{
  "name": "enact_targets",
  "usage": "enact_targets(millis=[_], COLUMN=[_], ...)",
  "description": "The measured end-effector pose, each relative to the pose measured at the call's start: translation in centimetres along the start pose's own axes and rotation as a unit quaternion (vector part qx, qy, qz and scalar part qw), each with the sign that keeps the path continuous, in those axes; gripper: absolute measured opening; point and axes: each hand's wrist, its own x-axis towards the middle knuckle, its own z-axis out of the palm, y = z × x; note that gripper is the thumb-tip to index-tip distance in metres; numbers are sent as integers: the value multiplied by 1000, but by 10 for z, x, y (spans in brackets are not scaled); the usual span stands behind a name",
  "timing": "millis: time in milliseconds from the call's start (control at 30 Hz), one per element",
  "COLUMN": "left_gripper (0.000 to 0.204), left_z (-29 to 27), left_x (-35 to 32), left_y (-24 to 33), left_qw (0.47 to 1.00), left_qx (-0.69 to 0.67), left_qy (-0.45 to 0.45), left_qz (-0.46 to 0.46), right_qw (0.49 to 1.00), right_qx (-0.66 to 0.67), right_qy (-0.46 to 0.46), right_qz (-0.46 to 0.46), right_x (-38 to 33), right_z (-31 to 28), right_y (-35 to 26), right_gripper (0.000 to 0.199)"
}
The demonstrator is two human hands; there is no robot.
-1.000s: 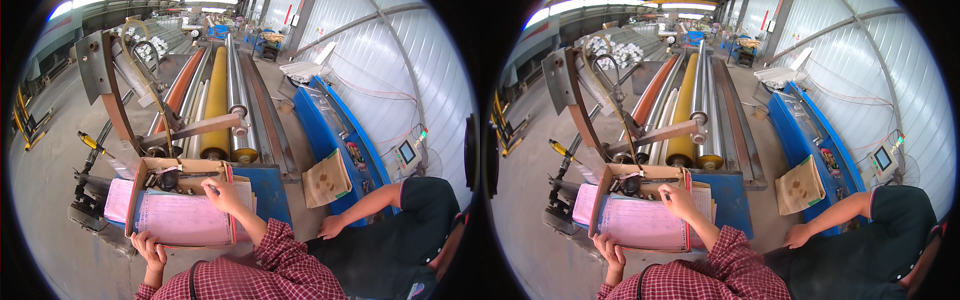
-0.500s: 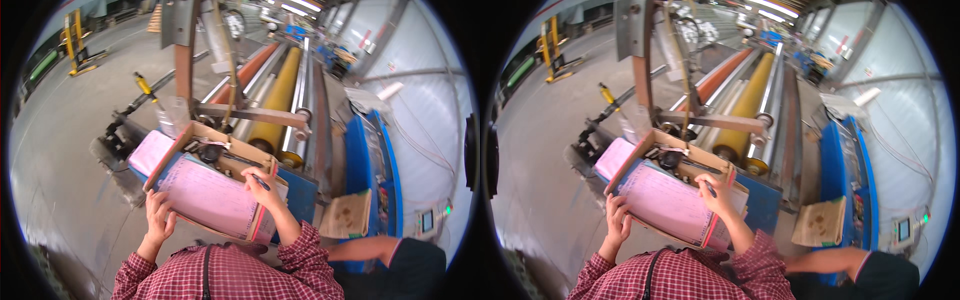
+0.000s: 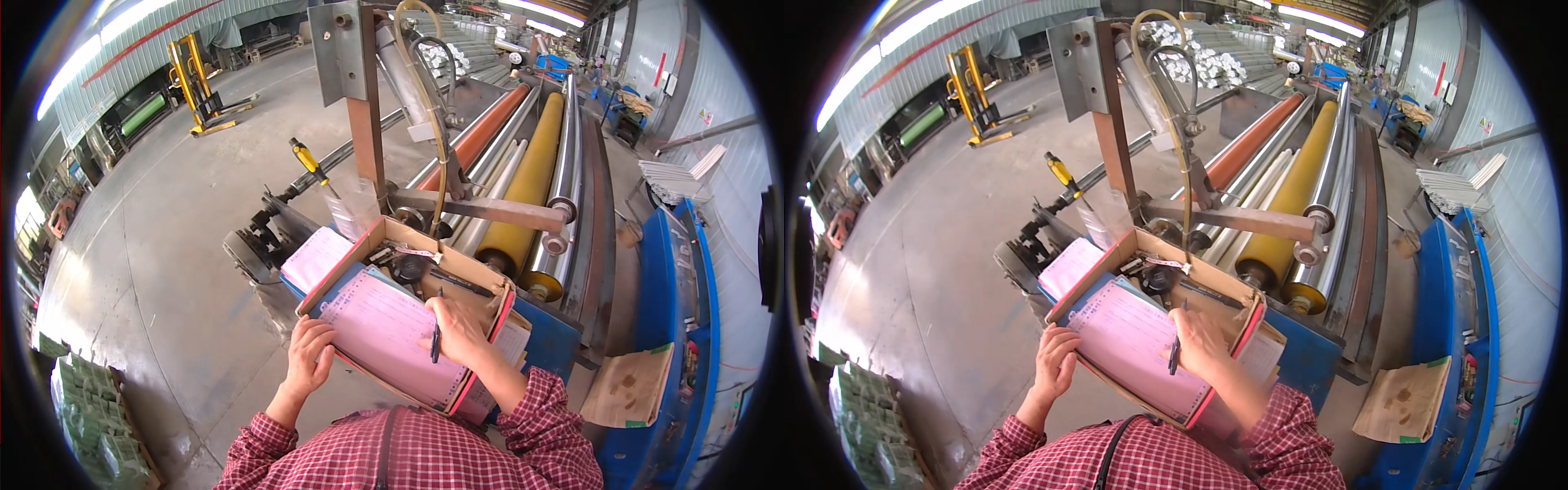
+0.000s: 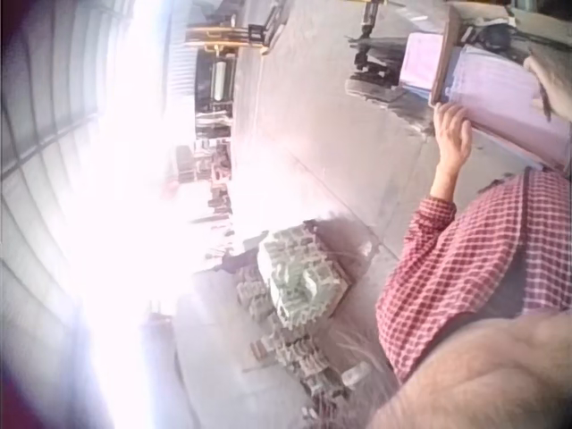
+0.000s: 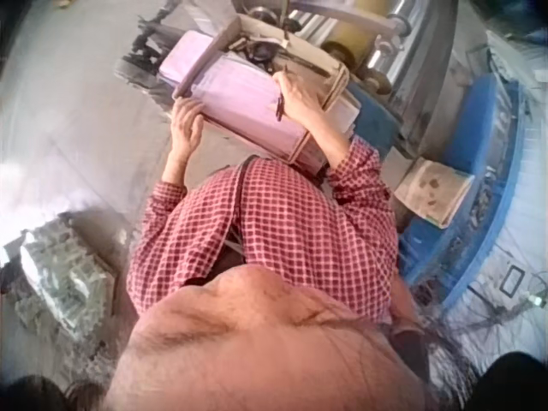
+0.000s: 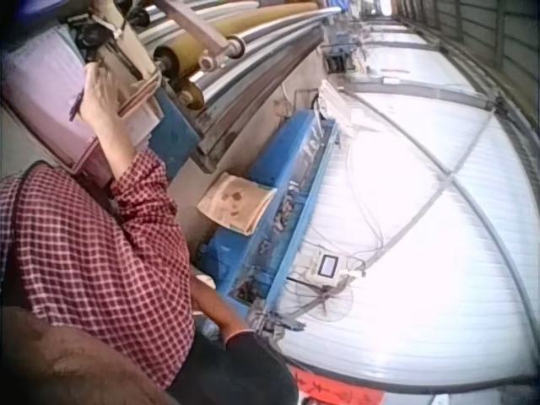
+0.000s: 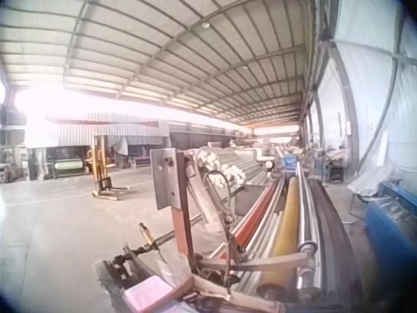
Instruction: Checking and writing on a production log sheet near a industrial roller machine.
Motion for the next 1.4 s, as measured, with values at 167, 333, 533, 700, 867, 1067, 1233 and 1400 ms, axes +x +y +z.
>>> enact_targets(millis=[167,333,533,700,867,1067,1233,1400], left_gripper=[19,15,15,43,32,14,14,15], left_z=[1,-5,-12,-6,-1,1,6,9], left_x=[-3,7,26,54,69,71,68,63], left_y=[-8,-12,-19,-32,-35,-41,-48,-56], left_qw=[1000,1000,999,994,940,895,875,856], left_qx=[14,4,-31,-98,-291,-350,-389,-439], left_qy=[6,-13,-1,17,-83,-128,-141,-47], left_qz=[9,23,10,-55,-156,-243,-251,-270], right_qw=[998,997,990,968,962,948,941,941], right_qx=[-59,-48,30,150,184,233,251,235], right_qy=[8,44,125,203,199,203,208,223], right_qz=[-6,-49,-51,14,45,74,91,103], right_x=[0,0,4,-2,-1,-7,-6,-2], right_z=[2,-4,-10,-12,-24,-20,-14,-21], right_y=[-5,-9,-17,-18,-32,-26,-29,-23], right_gripper=[54,36,22,16,18,19,22,29])
